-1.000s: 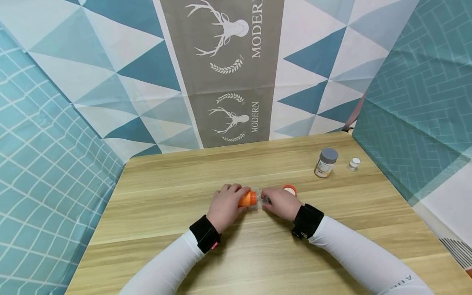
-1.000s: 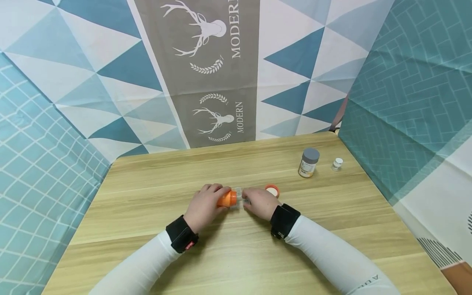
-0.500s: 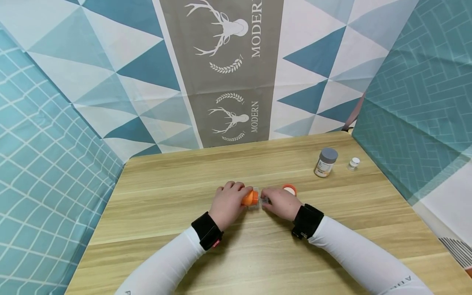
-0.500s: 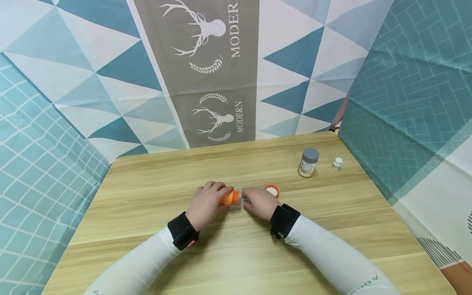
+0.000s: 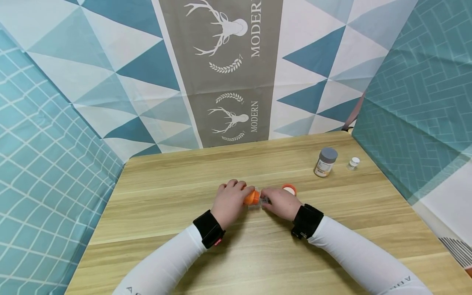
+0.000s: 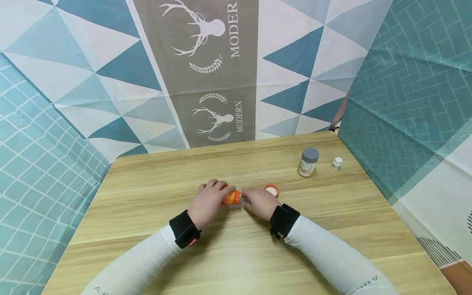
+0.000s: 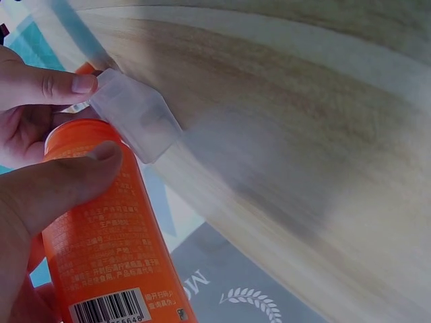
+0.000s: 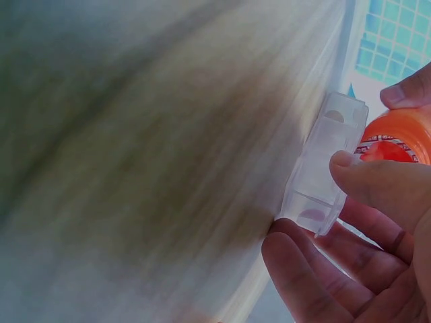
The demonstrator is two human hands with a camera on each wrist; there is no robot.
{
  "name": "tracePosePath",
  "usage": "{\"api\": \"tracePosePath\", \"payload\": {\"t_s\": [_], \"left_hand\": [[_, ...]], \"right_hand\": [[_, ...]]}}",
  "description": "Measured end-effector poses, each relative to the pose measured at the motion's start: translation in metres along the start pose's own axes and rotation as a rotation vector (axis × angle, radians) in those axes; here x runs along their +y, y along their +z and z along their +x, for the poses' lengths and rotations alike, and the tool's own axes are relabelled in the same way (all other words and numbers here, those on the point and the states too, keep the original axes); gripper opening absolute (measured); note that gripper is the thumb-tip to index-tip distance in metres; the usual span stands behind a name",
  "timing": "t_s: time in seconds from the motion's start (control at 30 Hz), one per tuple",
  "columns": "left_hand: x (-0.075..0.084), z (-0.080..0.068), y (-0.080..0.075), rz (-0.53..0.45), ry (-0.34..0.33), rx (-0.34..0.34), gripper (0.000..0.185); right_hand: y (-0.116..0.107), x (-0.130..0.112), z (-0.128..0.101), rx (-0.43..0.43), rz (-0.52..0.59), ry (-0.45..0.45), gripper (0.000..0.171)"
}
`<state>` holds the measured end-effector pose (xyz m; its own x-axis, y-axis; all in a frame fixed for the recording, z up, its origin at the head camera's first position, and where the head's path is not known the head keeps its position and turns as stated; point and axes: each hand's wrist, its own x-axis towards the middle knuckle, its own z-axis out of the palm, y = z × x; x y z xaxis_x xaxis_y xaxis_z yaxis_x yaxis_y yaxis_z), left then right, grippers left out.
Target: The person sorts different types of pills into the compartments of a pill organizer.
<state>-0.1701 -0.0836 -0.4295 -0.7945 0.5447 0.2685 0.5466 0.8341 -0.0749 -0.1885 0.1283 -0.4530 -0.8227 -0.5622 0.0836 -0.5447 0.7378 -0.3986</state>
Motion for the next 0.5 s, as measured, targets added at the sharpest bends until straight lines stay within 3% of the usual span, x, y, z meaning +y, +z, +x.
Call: {"api": "tracePosePath", "payload": {"t_s": [0.5], "left_hand": [[0.0015,0.0034,-0.0003,0.049,0.057,0.021,0.049]], "right_hand": [[0.0011,0.0012,0.0006,0.008,-0.003,-0.013,0.016]]}}
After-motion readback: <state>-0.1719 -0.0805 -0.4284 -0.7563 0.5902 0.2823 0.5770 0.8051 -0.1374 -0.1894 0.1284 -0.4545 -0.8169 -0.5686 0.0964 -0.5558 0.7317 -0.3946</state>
